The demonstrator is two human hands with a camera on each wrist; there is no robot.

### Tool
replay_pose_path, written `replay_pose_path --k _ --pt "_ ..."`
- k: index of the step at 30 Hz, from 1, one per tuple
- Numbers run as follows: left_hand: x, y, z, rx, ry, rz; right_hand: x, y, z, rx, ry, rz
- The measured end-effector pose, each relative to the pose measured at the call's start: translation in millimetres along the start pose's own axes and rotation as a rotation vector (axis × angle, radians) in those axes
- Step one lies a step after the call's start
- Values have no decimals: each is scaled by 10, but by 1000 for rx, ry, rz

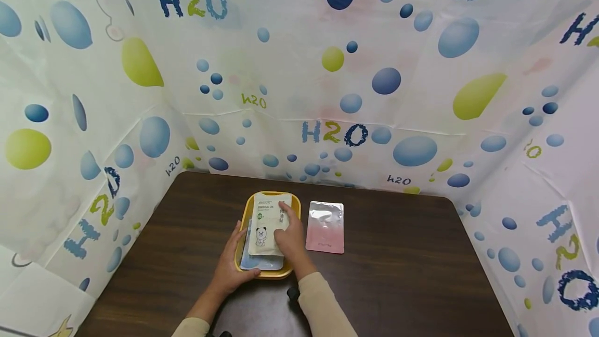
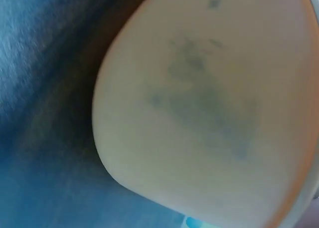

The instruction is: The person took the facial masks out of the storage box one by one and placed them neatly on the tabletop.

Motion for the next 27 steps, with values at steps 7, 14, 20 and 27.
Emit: replay_pose_path --k 7,14,20,27 --pt "5 -2 -3 -6 27 2 -69 65 -28 0 23 -17" --pt "12 0 -11 -9 21 1 -135 122 -17 17 29 -12" --pt "17 2 -5 -6 0 -3 -151 170 -33 12 40 -49" --pt "15 -2 -5 -8 10 -9 -218 230 -39 -10 24 -122"
Point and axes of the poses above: each hand's wrist, its own z-axis away from the middle knuckle, its own y-axis out of the back of the hand, x = y × z, the point moved 8 cm from there along -z, towards the middle knuckle, and after that the axes turned 14 degrees about -y, right-handed, at the moved point
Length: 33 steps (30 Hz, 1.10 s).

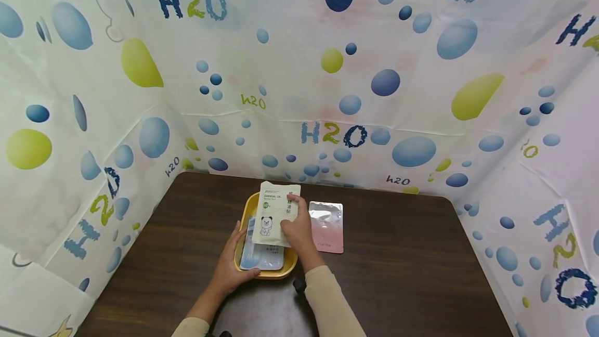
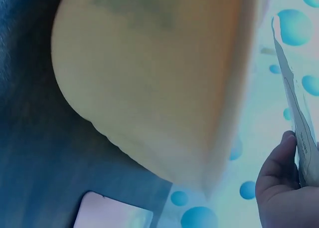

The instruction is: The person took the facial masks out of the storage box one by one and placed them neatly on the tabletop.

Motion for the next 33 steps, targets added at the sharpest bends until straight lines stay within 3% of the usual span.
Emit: replay_pose_path --k 7,16,24,33 --pt "-13 2 4 -16 53 -15 -76 95 -55 13 18 -44" --pt "-19 1 9 -21 69 -31 -172 245 -30 71 -3 -57" --pt "-8 -5 11 -22 68 -29 -263 489 -54 152 55 -40" --pt "-8 -3 12 -21 70 -37 -267 801 -112 160 11 -116"
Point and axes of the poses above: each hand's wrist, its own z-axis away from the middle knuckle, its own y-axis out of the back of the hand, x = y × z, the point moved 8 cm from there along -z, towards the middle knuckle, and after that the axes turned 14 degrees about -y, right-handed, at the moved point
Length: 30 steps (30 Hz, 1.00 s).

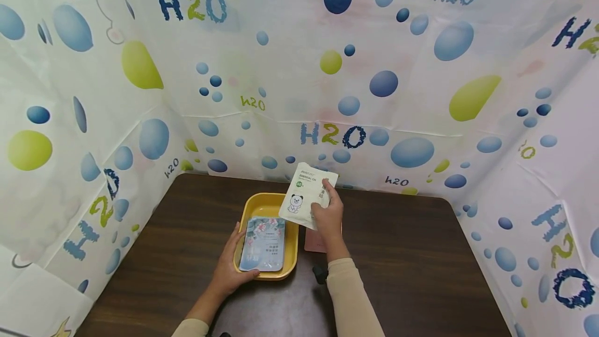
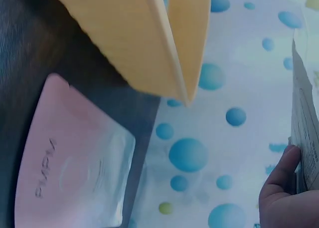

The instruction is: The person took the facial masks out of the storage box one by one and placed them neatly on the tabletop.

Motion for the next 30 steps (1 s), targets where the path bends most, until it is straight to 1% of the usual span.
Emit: replay_pose_path --k 5,9,14,20,30 --pt "0 5 -5 -2 9 -2 -48 172 -39 29 -23 -32" --pt "-13 -2 0 -1 5 4 -85 277 -48 43 -23 -49" --pt "-23 -12 10 3 -18 14 -98 374 -87 38 -27 -70" --pt "-10 -7 5 23 -50 42 -87 492 -140 40 -40 -54" --pt "-6 -2 -5 23 -49 19 -149 672 -141 87 -22 -66"
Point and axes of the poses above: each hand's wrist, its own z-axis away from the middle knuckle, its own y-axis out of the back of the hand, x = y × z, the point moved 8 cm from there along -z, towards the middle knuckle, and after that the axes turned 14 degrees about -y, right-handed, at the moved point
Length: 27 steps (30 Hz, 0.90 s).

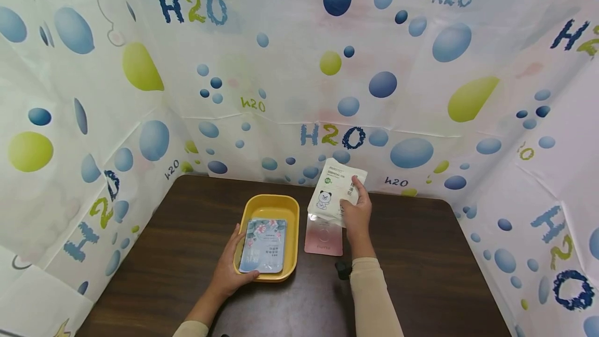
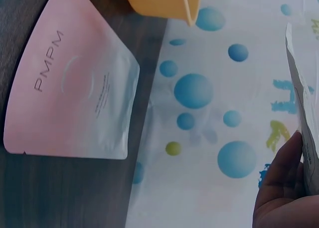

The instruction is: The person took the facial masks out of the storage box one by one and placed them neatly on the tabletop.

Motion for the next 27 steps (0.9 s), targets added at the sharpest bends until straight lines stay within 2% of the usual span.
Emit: replay_pose_path --k 11,21,27 --pt "10 8 2 6 -4 9 25 231 -112 48 -8 17" --pt "9 1 3 4 10 1 31 574 -187 83 -9 49" --pt "4 -2 1 11 0 17 83 710 -228 100 -26 65"
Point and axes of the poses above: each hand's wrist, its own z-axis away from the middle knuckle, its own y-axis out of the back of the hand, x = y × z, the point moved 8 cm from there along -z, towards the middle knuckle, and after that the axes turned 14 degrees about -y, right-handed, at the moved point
